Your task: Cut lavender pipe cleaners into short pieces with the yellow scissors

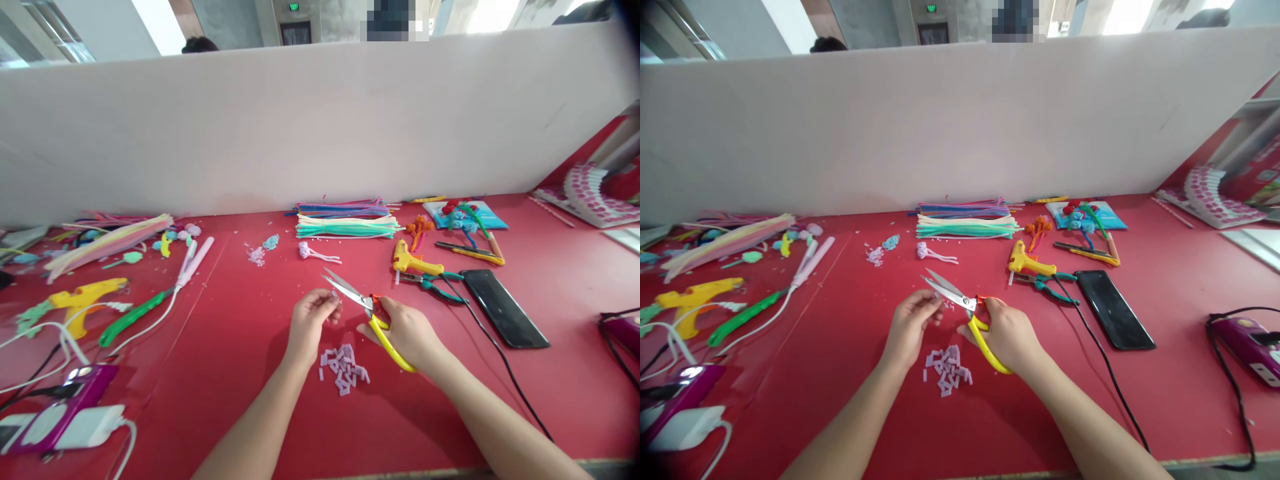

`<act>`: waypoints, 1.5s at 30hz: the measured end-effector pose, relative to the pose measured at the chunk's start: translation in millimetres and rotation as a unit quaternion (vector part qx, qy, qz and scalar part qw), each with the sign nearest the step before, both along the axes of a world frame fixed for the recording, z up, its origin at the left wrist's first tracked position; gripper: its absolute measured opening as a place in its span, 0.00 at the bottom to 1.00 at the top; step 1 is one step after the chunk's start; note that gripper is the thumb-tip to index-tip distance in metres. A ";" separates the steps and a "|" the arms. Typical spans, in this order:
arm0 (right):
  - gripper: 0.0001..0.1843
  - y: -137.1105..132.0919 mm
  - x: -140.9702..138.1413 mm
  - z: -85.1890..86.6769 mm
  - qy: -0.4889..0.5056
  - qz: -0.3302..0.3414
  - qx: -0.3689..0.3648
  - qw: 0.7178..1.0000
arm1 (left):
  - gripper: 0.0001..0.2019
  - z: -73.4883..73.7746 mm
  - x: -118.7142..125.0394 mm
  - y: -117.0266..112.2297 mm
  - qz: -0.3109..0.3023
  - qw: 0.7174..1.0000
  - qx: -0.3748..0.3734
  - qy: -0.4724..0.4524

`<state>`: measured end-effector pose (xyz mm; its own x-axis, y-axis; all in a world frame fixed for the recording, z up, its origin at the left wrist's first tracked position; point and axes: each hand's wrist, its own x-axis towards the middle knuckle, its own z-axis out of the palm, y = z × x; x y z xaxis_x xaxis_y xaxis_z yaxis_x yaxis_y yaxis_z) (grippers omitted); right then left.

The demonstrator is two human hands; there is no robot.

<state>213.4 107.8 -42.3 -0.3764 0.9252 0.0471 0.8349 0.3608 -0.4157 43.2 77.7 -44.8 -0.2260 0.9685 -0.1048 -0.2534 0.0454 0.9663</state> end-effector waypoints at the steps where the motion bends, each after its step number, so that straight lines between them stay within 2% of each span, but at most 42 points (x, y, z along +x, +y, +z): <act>1: 0.20 -0.6 -0.4 -1.1 -0.012 0.008 0.001 1.000 | 0.06 0.1 -1.7 1.0 0.013 1.000 0.008 -0.022; 4: 0.20 -3.3 -3.0 -5.2 -0.036 0.027 0.005 0.999 | 0.04 0.5 -3.9 2.2 0.025 0.997 0.031 -0.067; 10: 0.18 -4.7 -4.5 -7.6 -0.063 0.031 0.016 0.997 | 0.03 3.2 -3.2 2.0 0.027 0.995 0.047 -0.088; 21: 0.18 -3.1 -1.0 -7.5 -0.063 0.040 0.040 0.996 | 0.03 4.4 -4.0 2.9 0.027 0.994 0.041 -0.101; 33: 0.21 -3.4 -3.1 -2.6 -0.080 0.031 0.002 0.996 | 0.04 4.2 -3.8 3.1 0.030 0.994 0.034 -0.099; 45: 0.22 -4.2 -1.8 -3.5 -0.080 0.029 0.022 0.996 | 0.04 2.7 -5.1 3.3 0.027 0.994 0.038 -0.101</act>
<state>211.7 103.6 -45.8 -0.4355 0.8999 0.0224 0.8660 0.4256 -0.2625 38.1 81.1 -42.0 -0.2608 0.9621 -0.0798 -0.4418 -0.0454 0.8959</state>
